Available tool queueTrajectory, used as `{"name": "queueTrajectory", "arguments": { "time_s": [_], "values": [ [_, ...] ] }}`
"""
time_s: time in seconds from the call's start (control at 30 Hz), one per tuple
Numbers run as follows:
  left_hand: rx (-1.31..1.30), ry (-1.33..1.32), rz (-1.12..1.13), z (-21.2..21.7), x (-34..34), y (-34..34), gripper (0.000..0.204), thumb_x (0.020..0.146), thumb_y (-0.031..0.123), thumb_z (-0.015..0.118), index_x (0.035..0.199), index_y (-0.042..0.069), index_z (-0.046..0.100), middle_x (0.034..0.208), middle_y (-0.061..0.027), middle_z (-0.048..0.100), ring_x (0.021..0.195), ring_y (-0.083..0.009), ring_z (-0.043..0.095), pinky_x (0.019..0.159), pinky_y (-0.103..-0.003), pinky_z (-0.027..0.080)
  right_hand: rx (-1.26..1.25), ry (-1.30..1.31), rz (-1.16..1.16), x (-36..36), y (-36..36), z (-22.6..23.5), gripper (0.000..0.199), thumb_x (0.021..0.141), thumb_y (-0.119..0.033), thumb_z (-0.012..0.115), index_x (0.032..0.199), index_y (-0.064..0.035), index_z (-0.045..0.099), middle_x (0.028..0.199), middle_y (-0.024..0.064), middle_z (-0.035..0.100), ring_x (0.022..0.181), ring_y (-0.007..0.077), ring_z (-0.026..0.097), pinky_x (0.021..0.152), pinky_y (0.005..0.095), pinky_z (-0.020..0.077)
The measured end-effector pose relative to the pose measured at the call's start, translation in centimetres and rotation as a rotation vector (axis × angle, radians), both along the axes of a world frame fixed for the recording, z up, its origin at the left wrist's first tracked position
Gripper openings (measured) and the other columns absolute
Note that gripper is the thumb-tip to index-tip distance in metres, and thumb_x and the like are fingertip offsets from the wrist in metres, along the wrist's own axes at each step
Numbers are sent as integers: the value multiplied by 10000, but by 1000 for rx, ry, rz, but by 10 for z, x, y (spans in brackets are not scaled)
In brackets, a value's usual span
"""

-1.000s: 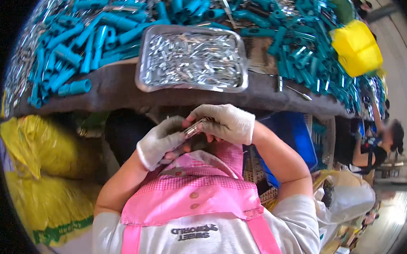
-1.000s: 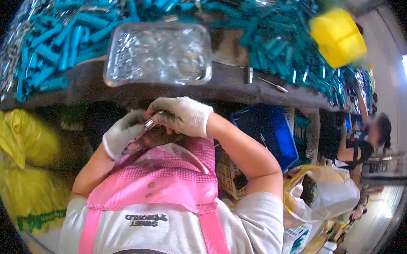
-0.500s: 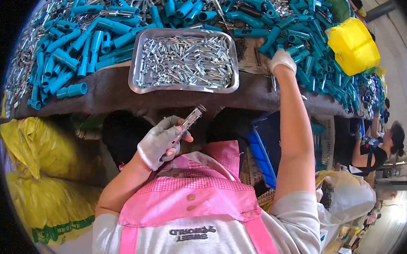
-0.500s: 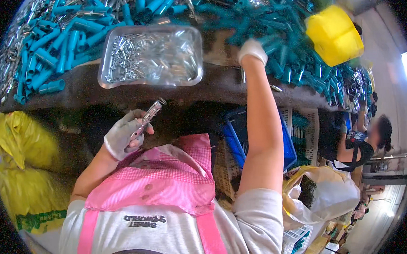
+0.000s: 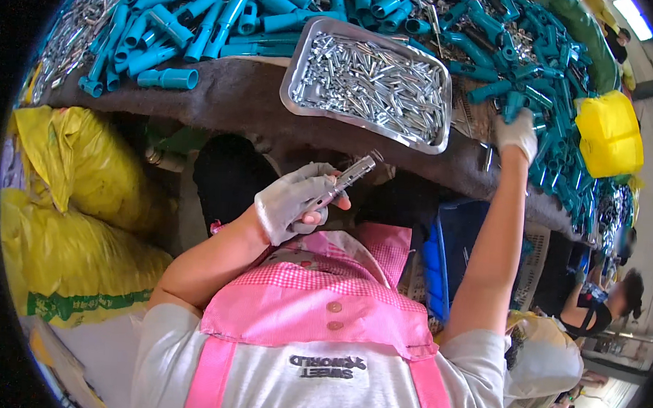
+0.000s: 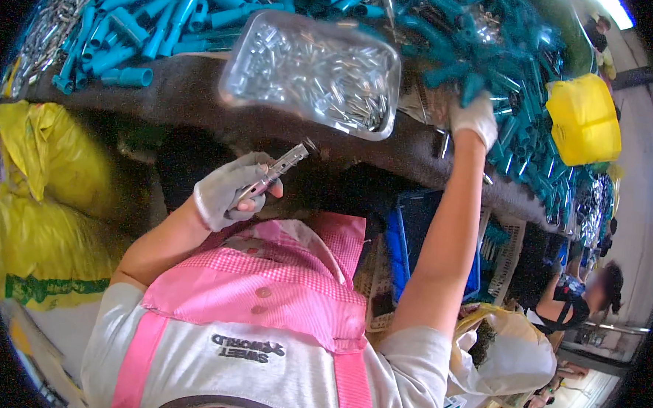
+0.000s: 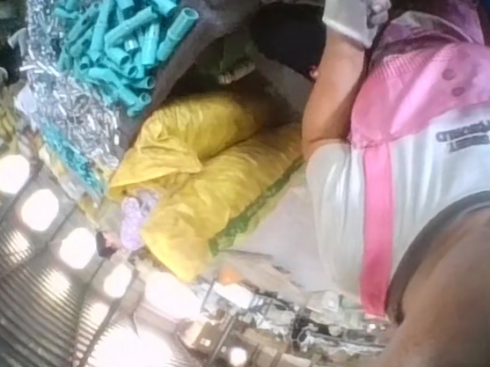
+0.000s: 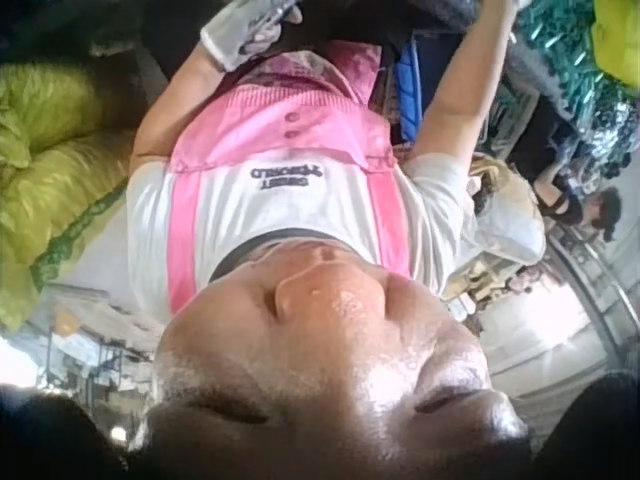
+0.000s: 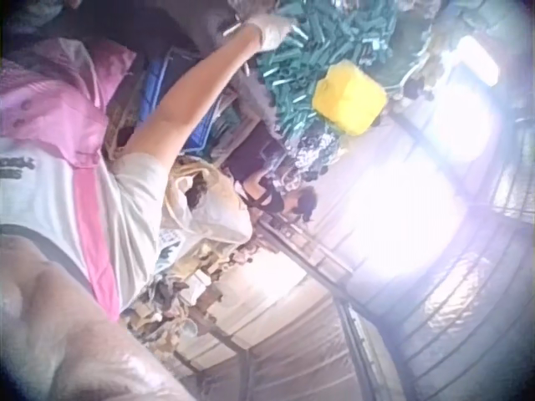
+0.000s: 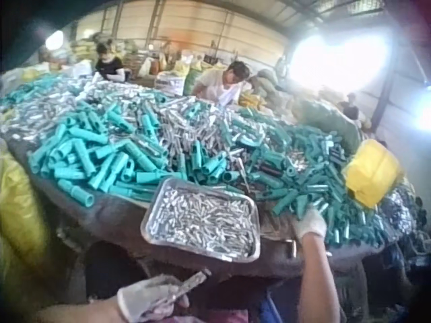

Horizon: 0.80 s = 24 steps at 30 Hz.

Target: Assembling metal components and pins into plastic handles at a factory workstation.

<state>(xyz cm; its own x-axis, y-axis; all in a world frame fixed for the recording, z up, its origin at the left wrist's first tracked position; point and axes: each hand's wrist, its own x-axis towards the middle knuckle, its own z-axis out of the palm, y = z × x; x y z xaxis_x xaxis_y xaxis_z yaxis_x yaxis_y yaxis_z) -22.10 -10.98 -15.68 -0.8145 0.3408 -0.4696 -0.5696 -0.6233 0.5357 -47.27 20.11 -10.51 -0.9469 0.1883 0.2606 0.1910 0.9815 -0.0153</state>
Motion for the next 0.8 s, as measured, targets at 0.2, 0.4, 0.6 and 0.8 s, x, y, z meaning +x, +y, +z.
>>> {"name": "queueTrajectory", "arguments": {
  "time_s": [0.2, 0.4, 0.6, 0.8],
  "values": [
    [-9, 12, -50, -2, 3, -4, 280, 921, 192, 480, 1167, 65, 435, 865, -125, 604, 468, -52, 402, 358, -176, 230, -1435, 283, 614, 99, -44, -11, 504, 847, -186, 581, 1273, -44, 352, 971, 139, 596, 855, 241, 586, 665, 339, 536],
    [-58, 72, -228, 7, -4, -7, 341, 898, 191, 494, 1190, 26, 434, 863, -146, 624, 470, -41, 398, 380, -162, 268, -2073, -68, 593, 183, -112, -47, 411, 903, -251, 555, 1228, -104, 349, 1115, 135, 556, 781, 164, 561, 589, 269, 463],
    [-75, 187, -276, 13, -1, -11, 365, 888, 179, 482, 1212, 18, 439, 874, -142, 634, 486, -29, 402, 431, -138, 310, -2173, -104, 630, 204, -118, -61, 349, 920, -209, 522, 1208, -94, 361, 1158, 143, 542, 808, 185, 562, 654, 288, 473],
    [-90, 115, -282, 2, 7, -17, 363, 870, 157, 493, 1202, 13, 453, 848, -127, 634, 450, -33, 422, 380, -150, 310, -1956, -545, 748, 205, -107, -56, 588, 814, -226, 665, 1283, -111, 329, 1206, 139, 518, 833, 147, 558, 592, 222, 444]
  ]
}}
